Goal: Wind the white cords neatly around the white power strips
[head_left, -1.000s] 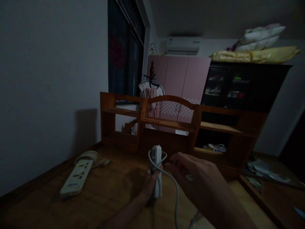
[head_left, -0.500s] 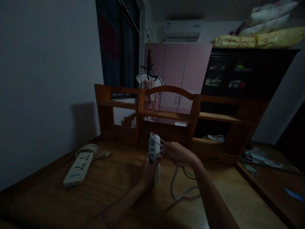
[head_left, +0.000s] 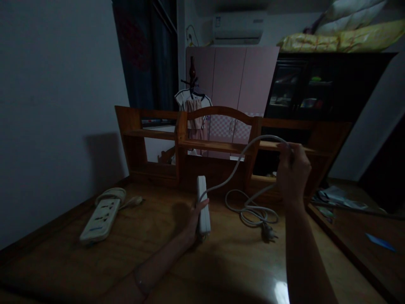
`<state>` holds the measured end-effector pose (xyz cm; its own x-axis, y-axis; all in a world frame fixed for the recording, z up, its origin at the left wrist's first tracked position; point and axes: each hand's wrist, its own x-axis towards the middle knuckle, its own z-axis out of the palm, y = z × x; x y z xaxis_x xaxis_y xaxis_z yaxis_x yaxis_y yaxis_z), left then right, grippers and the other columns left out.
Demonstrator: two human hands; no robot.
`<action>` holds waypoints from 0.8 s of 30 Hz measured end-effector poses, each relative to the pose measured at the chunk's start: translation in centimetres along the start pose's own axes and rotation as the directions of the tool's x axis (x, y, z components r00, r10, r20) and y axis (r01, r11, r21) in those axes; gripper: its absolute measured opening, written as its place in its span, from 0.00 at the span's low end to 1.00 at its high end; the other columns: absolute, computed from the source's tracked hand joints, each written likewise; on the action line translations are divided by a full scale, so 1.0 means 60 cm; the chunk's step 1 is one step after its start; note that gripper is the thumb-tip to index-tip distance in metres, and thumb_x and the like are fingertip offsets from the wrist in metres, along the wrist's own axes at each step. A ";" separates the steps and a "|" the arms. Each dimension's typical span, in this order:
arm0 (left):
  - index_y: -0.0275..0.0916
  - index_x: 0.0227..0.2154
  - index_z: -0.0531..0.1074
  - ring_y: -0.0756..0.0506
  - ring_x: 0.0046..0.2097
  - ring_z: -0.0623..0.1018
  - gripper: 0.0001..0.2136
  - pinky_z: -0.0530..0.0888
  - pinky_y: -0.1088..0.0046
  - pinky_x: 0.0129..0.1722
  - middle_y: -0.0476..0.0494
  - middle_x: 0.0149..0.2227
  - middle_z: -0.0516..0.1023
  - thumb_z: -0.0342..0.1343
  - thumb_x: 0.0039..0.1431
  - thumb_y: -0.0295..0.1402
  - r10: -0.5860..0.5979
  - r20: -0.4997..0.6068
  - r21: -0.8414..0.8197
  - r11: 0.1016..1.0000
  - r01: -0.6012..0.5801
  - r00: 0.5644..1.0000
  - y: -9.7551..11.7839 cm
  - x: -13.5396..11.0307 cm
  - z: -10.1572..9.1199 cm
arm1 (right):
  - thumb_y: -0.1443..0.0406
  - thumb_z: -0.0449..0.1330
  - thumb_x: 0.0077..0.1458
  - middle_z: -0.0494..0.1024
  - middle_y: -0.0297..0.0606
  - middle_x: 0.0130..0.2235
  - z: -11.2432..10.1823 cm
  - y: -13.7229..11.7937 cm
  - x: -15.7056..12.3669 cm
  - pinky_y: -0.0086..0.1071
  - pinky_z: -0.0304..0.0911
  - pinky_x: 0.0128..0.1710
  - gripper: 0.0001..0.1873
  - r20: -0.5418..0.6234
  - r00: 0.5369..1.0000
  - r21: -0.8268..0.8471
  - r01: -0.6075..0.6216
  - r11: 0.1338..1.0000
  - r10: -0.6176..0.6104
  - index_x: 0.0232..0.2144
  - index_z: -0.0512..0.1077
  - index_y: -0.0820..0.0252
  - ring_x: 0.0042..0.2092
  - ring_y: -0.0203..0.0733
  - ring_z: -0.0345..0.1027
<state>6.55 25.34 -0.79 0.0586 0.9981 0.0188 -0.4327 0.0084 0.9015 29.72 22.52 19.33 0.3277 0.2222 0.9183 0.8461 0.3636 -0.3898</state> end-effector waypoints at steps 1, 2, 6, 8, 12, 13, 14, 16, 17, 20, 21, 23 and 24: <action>0.38 0.42 0.69 0.52 0.26 0.71 0.20 0.68 0.77 0.24 0.48 0.31 0.71 0.62 0.50 0.45 -0.065 0.050 -0.055 0.996 0.068 0.997 -0.002 0.002 -0.001 | 0.56 0.46 0.65 0.73 0.37 0.31 -0.003 0.000 0.001 0.30 0.54 0.31 0.18 -0.030 1.000 0.002 -0.001 1.000 0.001 0.39 0.70 0.61 0.31 0.39 0.66; 0.37 0.42 0.69 0.53 0.25 0.70 0.19 0.67 0.78 0.22 0.49 0.31 0.71 0.61 0.51 0.44 -0.112 0.112 -0.096 0.988 0.123 0.987 -0.004 0.005 -0.002 | 0.56 0.47 0.65 0.73 0.37 0.30 -0.005 -0.001 0.002 0.30 0.54 0.31 0.18 -0.044 0.999 0.008 -0.002 1.000 0.002 0.40 0.70 0.61 0.31 0.39 0.66; 0.37 0.46 0.68 0.53 0.25 0.70 0.20 0.68 0.79 0.21 0.48 0.31 0.70 0.59 0.54 0.41 -0.168 0.318 -0.200 0.950 0.240 0.933 -0.005 0.007 -0.004 | 0.54 0.50 0.63 0.71 0.34 0.28 -0.007 -0.006 0.003 0.29 0.55 0.30 0.17 -0.064 0.998 0.025 -0.015 1.000 0.017 0.38 0.71 0.60 0.29 0.37 0.65; 0.37 0.49 0.66 0.53 0.24 0.70 0.21 0.68 0.78 0.20 0.48 0.30 0.69 0.58 0.55 0.41 -0.178 0.391 -0.243 0.926 0.287 0.903 -0.003 0.006 -0.004 | 0.52 0.53 0.60 0.70 0.32 0.26 -0.008 -0.004 0.003 0.28 0.54 0.28 0.17 -0.075 0.996 0.028 -0.036 0.999 0.038 0.36 0.71 0.60 0.27 0.36 0.64; 0.38 0.53 0.64 0.52 0.24 0.69 0.22 0.67 0.77 0.20 0.48 0.30 0.68 0.54 0.58 0.42 -0.170 0.475 -0.272 0.904 0.329 0.863 0.003 0.005 -0.003 | 0.50 0.56 0.57 0.70 0.33 0.24 -0.008 0.012 0.004 0.27 0.52 0.25 0.20 -0.030 0.998 0.036 -0.061 0.997 0.062 0.33 0.72 0.62 0.24 0.35 0.62; 0.38 0.53 0.64 0.52 0.24 0.70 0.23 0.67 0.77 0.20 0.48 0.30 0.68 0.53 0.58 0.43 -0.171 0.485 -0.270 0.903 0.333 0.858 0.004 0.006 -0.003 | 0.50 0.56 0.57 0.70 0.33 0.24 -0.006 0.019 0.005 0.27 0.52 0.24 0.20 -0.009 0.998 0.031 -0.065 0.997 0.066 0.32 0.73 0.62 0.24 0.35 0.62; 0.38 0.53 0.64 0.52 0.24 0.70 0.23 0.67 0.77 0.19 0.48 0.30 0.68 0.52 0.58 0.44 -0.175 0.493 -0.266 0.902 0.339 0.852 0.005 0.005 -0.002 | 0.50 0.56 0.57 0.71 0.34 0.24 -0.004 0.027 0.004 0.27 0.52 0.24 0.21 0.012 0.997 0.023 -0.071 0.997 0.071 0.32 0.73 0.63 0.24 0.35 0.62; 0.37 0.53 0.64 0.51 0.23 0.70 0.23 0.67 0.76 0.19 0.47 0.30 0.69 0.51 0.59 0.46 -0.193 0.507 -0.246 0.902 0.355 0.840 0.006 0.005 -0.001 | 0.49 0.55 0.57 0.73 0.36 0.25 0.002 0.045 0.003 0.26 0.51 0.23 0.22 0.075 0.994 0.011 -0.086 0.996 0.085 0.32 0.73 0.63 0.25 0.36 0.64; 0.37 0.53 0.64 0.51 0.22 0.70 0.24 0.67 0.75 0.19 0.47 0.30 0.69 0.50 0.59 0.47 -0.203 0.514 -0.234 0.902 0.364 0.833 0.006 0.005 0.000 | 0.50 0.54 0.58 0.73 0.37 0.25 0.006 0.055 0.001 0.26 0.52 0.23 0.22 0.129 0.987 0.008 -0.096 0.995 0.095 0.32 0.74 0.63 0.25 0.37 0.65; 0.37 0.53 0.64 0.49 0.22 0.71 0.26 0.68 0.73 0.18 0.46 0.30 0.70 0.48 0.59 0.51 -0.234 0.528 -0.203 0.899 0.389 0.816 0.003 0.005 -0.001 | 0.51 0.53 0.59 0.75 0.40 0.27 0.017 0.080 -0.012 0.28 0.57 0.24 0.23 0.357 0.922 -0.032 -0.151 0.988 0.153 0.32 0.74 0.65 0.27 0.40 0.68; 0.38 0.52 0.64 0.48 0.22 0.72 0.26 0.68 0.73 0.18 0.46 0.30 0.70 0.47 0.58 0.52 -0.241 0.525 -0.198 0.898 0.393 0.816 0.002 0.006 -0.002 | 0.52 0.54 0.59 0.76 0.41 0.29 0.019 0.086 -0.018 0.28 0.60 0.26 0.22 0.416 0.893 -0.054 -0.167 0.985 0.174 0.32 0.74 0.66 0.29 0.41 0.69; 0.37 0.52 0.64 0.49 0.21 0.72 0.27 0.68 0.74 0.17 0.46 0.30 0.71 0.46 0.58 0.53 -0.249 0.502 -0.191 0.902 0.386 0.829 0.000 0.008 -0.005 | 0.55 0.55 0.60 0.76 0.42 0.35 0.019 0.091 -0.032 0.31 0.66 0.31 0.19 0.473 0.858 -0.088 -0.181 0.980 0.201 0.37 0.74 0.66 0.33 0.41 0.70; 0.37 0.51 0.65 0.49 0.21 0.72 0.27 0.67 0.75 0.16 0.46 0.30 0.71 0.46 0.58 0.53 -0.253 0.486 -0.185 0.906 0.382 0.837 0.000 0.009 -0.008 | 0.56 0.56 0.61 0.75 0.42 0.39 0.017 0.091 -0.039 0.34 0.67 0.35 0.17 0.482 0.853 -0.092 -0.180 0.979 0.202 0.40 0.72 0.65 0.36 0.41 0.70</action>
<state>6.16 25.93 -0.96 0.5956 0.8033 -0.0028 -0.5360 0.4000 0.7435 33.13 24.89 14.99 0.2475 0.6990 0.6709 0.8081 0.2331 -0.5410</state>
